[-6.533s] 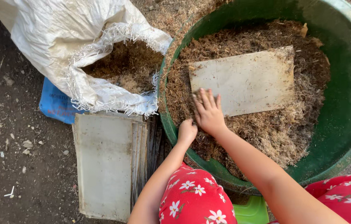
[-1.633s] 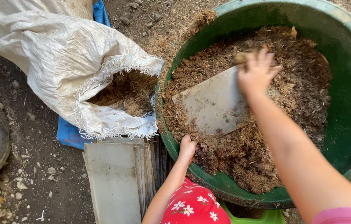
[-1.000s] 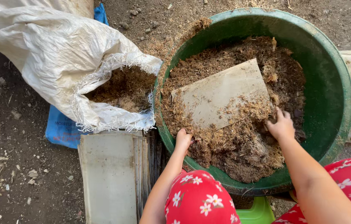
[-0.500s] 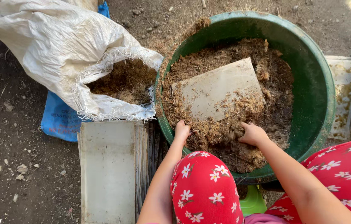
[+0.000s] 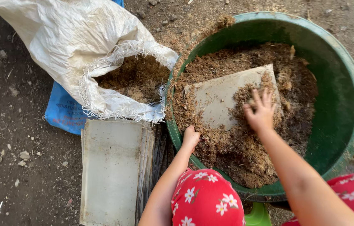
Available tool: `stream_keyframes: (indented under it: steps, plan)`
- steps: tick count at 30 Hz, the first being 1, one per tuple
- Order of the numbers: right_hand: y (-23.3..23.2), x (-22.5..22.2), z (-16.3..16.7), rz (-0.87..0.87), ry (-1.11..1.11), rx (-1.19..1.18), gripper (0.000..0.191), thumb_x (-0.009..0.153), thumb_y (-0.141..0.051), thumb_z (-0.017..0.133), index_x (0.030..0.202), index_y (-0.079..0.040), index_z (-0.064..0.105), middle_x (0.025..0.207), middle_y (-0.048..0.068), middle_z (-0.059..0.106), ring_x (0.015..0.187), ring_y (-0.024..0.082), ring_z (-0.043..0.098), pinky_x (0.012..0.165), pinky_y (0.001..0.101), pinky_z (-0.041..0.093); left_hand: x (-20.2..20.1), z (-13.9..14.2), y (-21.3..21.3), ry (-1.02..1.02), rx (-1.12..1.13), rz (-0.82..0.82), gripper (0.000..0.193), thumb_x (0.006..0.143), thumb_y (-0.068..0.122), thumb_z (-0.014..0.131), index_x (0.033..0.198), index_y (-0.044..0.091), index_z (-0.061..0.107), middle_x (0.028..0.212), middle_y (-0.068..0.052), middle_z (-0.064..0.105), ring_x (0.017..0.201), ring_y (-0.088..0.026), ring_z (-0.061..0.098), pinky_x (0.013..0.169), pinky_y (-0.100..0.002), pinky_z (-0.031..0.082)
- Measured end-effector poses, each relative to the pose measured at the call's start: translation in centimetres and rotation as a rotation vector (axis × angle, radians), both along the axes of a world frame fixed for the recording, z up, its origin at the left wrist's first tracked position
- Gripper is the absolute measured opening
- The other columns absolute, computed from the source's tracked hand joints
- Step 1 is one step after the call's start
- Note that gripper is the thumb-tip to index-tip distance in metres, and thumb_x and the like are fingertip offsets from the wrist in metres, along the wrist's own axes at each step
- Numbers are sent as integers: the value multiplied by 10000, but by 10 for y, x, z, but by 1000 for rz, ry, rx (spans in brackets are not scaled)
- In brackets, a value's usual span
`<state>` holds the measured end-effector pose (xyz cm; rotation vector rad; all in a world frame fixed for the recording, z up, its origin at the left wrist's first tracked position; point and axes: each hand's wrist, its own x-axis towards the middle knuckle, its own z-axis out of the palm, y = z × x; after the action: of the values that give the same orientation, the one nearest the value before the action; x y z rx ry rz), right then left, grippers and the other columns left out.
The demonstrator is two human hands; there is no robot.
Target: The person scoops shredded organic material from a sack into a green basin, then repeatedly places rectangular trays into the basin and presses the material onto them by hand. The filled trays are stacked beside the basin.
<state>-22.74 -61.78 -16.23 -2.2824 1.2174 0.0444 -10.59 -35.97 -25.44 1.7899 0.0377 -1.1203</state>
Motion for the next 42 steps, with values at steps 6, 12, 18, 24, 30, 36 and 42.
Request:
stream_keyframes:
  steps: [6, 12, 18, 24, 30, 36, 42]
  plan:
    - [114, 86, -23, 502, -199, -241, 804, 851, -467, 703, 1566, -240, 416, 1700, 151, 131, 1554, 406, 32, 1221, 660, 45, -6, -14, 5, -114, -13, -8, 323, 841, -73, 540, 1163, -101, 548, 1083, -215, 627, 962, -304, 596, 851, -401, 473]
    - [70, 145, -31, 832, -255, -203, 469, 962, -169, 587, 1430, -169, 602, 1652, 77, 485, 1478, 306, 429, 1223, 482, 334, -14, -11, 14, -127, 112, -47, 266, 861, -14, 557, 1115, -91, 555, 1053, -217, 640, 970, -305, 613, 904, -381, 479]
    - [45, 176, -26, 250, -179, -244, 456, 957, -199, 604, 1380, -31, 573, 1466, 246, 507, 1438, 415, 346, 1235, 583, 211, -14, -18, 17, -208, 46, -2, 110, 814, -6, 581, 899, -49, 526, 866, -175, 615, 824, -261, 591, 794, -398, 482]
    - [126, 174, -14, 590, -368, -256, 722, 815, -249, 650, 1456, 10, 442, 1523, 276, 377, 1451, 450, 212, 1185, 588, 106, -14, -17, 19, -319, 91, -59, 122, 799, 2, 606, 915, -16, 575, 802, -126, 618, 747, -254, 605, 726, -402, 487]
    - [-1, 118, -22, 299, -29, -40, 698, 924, -142, 574, 1578, -80, 339, 1644, 174, 251, 1538, 331, 149, 1252, 502, 42, -15, -23, 23, -170, 109, -47, 110, 844, 7, 587, 795, 5, 488, 706, -90, 506, 635, -193, 489, 608, -394, 441]
    - [-91, 49, -31, -146, -103, -125, 650, 990, -138, 514, 1572, 40, 282, 1644, 209, 231, 1530, 370, 119, 1220, 530, 31, -16, -29, 22, -187, 132, -37, 151, 825, -3, 582, 762, 14, 446, 675, -66, 456, 613, -175, 454, 579, -402, 416]
    - [40, 107, -38, 317, -16, -419, 569, 949, -48, 546, 1501, 7, 418, 1685, 186, 346, 1633, 330, 208, 1370, 479, 128, -11, -24, 23, -183, 114, -33, 158, 821, -1, 596, 781, 18, 444, 701, -70, 452, 640, -178, 443, 591, -397, 415]
